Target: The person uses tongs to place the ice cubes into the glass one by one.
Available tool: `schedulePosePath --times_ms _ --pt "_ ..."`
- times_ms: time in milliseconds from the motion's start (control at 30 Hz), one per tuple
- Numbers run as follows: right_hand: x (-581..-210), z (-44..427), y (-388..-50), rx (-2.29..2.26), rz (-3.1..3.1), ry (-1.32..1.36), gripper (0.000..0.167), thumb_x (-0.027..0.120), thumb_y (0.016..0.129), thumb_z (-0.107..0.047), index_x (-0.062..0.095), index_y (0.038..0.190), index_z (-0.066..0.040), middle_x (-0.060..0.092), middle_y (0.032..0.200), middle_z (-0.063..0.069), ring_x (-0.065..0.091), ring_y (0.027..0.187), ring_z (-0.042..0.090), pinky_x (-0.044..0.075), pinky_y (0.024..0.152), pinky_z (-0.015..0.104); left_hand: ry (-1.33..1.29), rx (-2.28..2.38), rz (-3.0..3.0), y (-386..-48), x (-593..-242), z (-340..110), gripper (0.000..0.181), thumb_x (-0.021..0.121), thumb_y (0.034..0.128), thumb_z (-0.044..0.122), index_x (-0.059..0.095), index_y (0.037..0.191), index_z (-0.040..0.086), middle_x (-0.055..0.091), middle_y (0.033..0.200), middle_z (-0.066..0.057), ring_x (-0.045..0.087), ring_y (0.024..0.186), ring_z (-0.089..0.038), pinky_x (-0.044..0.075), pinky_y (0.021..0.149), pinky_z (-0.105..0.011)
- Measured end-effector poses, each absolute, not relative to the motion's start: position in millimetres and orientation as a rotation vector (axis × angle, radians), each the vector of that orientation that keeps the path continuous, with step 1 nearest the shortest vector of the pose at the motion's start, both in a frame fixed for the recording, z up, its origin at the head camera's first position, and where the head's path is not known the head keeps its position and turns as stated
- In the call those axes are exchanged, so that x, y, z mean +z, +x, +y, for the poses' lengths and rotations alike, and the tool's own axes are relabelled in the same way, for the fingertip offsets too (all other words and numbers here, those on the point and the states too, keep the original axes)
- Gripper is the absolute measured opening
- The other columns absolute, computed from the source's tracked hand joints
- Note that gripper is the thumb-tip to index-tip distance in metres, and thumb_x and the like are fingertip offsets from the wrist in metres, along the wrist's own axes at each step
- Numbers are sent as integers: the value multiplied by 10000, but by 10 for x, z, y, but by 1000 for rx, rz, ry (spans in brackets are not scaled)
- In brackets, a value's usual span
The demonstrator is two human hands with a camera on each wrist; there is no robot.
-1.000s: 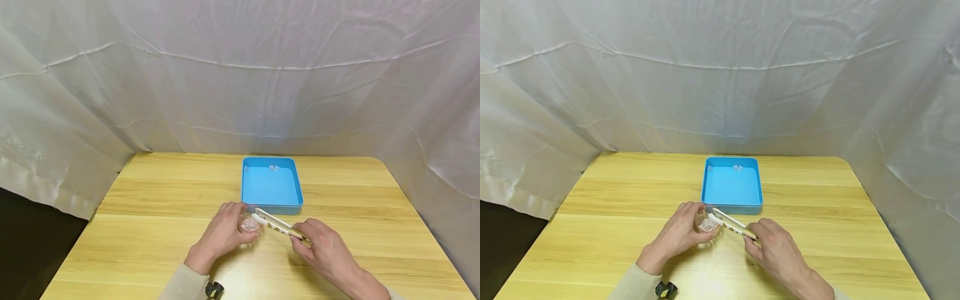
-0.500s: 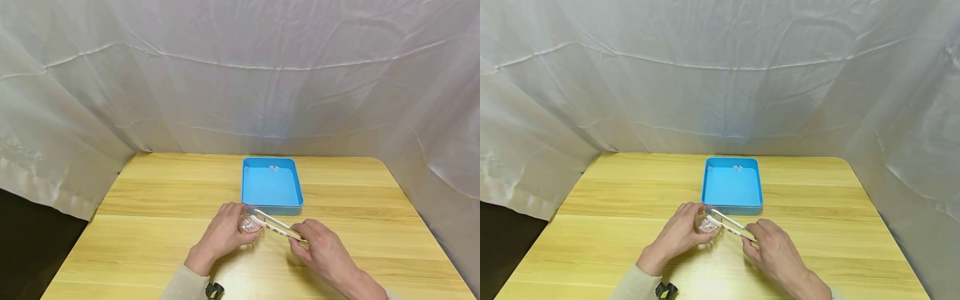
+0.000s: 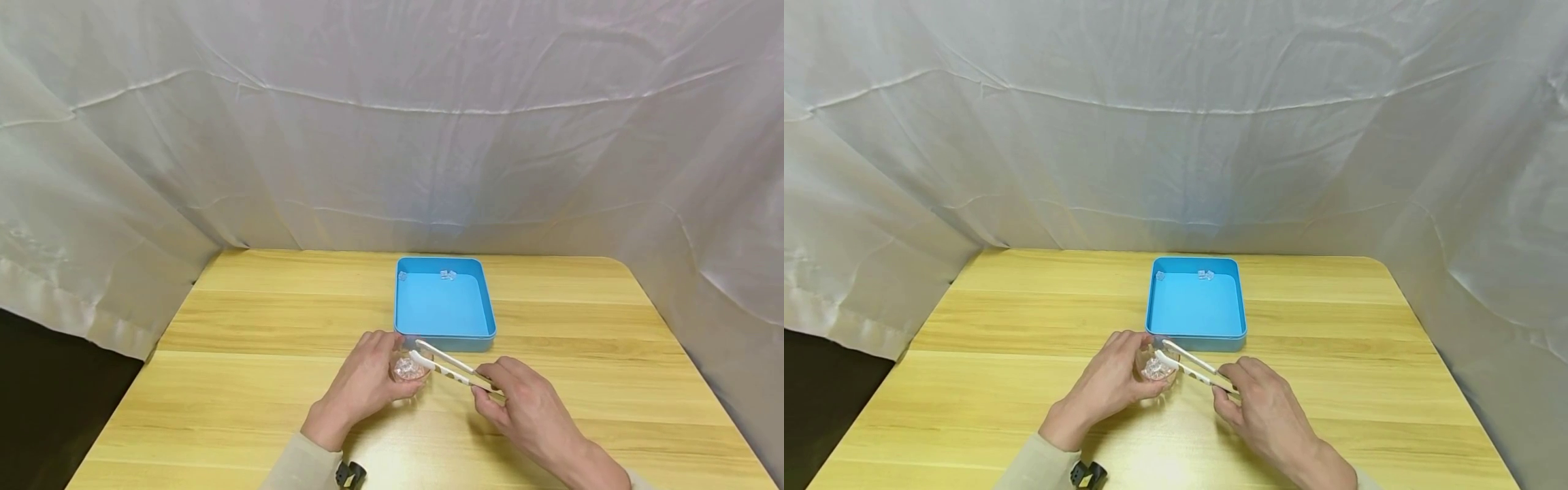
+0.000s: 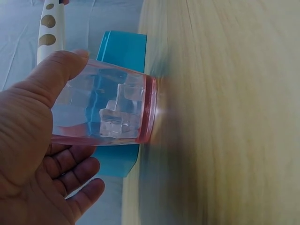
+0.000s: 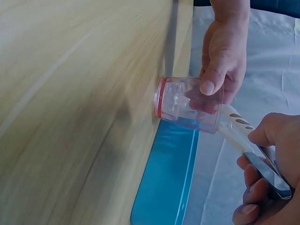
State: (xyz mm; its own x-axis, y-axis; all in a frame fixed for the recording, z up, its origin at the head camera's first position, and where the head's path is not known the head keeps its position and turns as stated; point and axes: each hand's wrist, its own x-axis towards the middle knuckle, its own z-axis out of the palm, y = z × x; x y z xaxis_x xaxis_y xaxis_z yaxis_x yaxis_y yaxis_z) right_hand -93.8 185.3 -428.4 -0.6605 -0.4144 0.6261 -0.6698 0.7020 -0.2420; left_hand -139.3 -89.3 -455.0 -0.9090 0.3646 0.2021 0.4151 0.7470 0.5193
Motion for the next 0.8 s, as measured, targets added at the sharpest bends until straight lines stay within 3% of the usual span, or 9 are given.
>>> schedulePosePath --times_ms 300,633,800 --pt "-4180 1908 -1097 646 -2421 698 158 794 797 -83 731 942 -95 589 778 -89 454 664 -8 412 522 161 -670 -786 -2832 -1387 -4533 -893 691 886 802 481 642 1282 47 688 1159 -47 589 1077 -196 533 970 -375" --pt "-4174 2042 -1481 608 -2632 481 233 750 923 -147 735 1079 25 694 893 88 513 671 115 506 574 315 -652 -857 -2856 -1394 -4556 -901 696 902 794 460 637 1300 62 684 1189 -52 576 1091 -184 547 943 -358" --pt "-4203 2091 -1727 585 -2718 412 253 673 967 -174 725 1093 39 671 892 100 526 682 171 502 593 355 -641 -863 -2856 -1390 -4561 -908 708 906 789 461 636 1305 57 686 1190 -57 575 1088 -183 551 938 -355"
